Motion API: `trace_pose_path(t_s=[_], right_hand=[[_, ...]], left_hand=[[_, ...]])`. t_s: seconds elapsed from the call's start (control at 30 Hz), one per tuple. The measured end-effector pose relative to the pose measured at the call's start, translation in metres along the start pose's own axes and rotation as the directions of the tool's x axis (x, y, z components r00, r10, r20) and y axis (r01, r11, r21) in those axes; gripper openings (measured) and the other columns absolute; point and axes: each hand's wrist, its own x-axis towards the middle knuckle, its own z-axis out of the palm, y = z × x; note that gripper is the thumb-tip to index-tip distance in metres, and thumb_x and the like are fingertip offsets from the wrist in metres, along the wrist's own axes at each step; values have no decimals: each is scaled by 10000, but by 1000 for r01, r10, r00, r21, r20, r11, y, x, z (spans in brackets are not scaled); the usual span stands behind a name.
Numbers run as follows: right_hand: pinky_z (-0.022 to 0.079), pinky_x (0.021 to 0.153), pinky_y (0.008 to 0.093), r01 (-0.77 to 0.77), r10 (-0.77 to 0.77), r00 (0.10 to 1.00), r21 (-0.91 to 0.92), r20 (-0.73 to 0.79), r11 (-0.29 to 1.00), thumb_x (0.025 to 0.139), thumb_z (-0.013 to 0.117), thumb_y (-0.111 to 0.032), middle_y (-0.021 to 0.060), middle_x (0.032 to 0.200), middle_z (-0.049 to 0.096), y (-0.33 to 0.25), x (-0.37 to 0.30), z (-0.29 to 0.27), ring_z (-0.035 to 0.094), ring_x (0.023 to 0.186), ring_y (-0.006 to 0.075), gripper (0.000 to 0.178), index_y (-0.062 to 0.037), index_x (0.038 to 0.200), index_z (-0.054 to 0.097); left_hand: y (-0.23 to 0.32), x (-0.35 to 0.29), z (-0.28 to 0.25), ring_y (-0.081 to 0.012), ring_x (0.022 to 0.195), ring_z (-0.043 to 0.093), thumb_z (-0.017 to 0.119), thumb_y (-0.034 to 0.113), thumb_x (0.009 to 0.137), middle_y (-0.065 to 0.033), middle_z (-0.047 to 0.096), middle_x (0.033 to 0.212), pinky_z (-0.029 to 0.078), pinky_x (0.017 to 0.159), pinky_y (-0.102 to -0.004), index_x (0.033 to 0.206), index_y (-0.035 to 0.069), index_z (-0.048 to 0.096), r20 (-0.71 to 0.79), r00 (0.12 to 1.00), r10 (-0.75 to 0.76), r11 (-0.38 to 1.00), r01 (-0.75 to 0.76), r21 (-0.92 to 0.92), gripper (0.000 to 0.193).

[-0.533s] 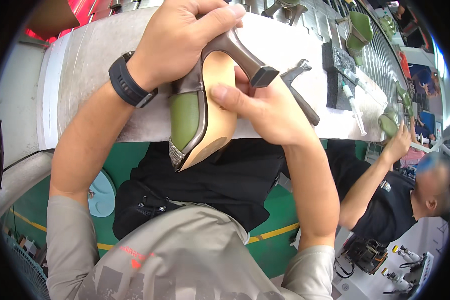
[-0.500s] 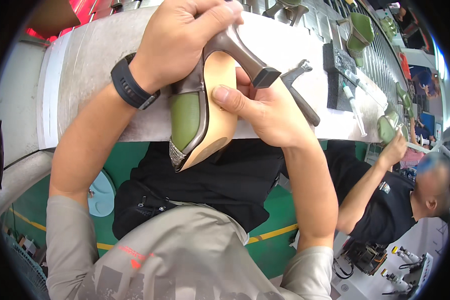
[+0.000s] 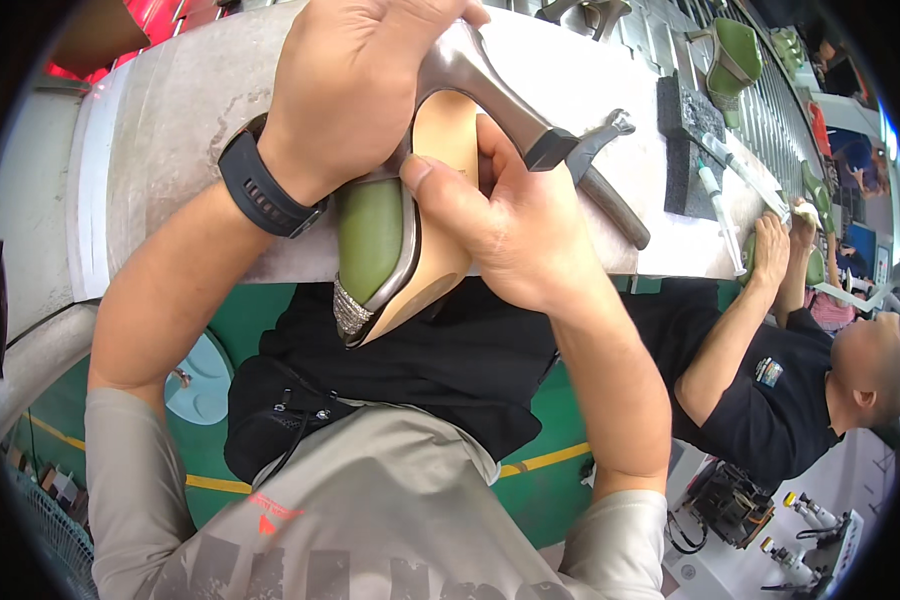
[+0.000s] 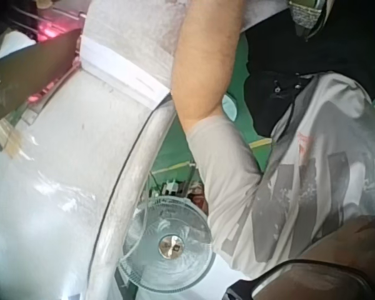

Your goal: The person assembles high-heeled shoes on lasts by attaching soles to shoe uppers by hand, hammering along the edges with a hammer, and dispensing adhesive into the seams using a syringe.

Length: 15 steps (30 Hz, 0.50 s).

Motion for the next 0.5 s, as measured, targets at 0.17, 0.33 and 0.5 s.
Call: trace_pose_path(t_s=[0.17, 0.33, 0.5], right_hand=[[554, 734, 295, 208, -219, 964, -88, -147, 974, 992, 737, -156, 49, 975, 710, 3, 25, -1, 648, 850, 94, 285, 45, 1182, 666], [501, 696, 266, 165, -159, 981, 44, -115, 985, 1008, 754, -271, 8, 884, 700, 3, 37, -8, 596, 767, 70, 306, 25, 1081, 729], [535, 930, 305, 9, -7, 1000, 80, -21, 997, 990, 749, -220, 123, 1175, 714, 3, -21, -14, 669, 1045, 145, 523, 100, 1372, 590]], left_hand=[[7, -1, 5, -131, 656, 560, 606, 296, 1085, -106, 639, 693, 485, 615, -342, 855, -45, 673, -76, 994, 83, 995, -87, -47, 416], [-2, 8, -14, -113, 729, 603, 661, 311, 1059, -95, 691, 769, 503, 656, -312, 964, -36, 704, 22, 998, -50, 996, 49, 71, 362], [6, 1, -16, -108, 765, 630, 711, 289, 1032, -90, 722, 817, 523, 690, -293, 1015, -35, 711, 8, 1000, -8, 998, 7, 56, 325]])
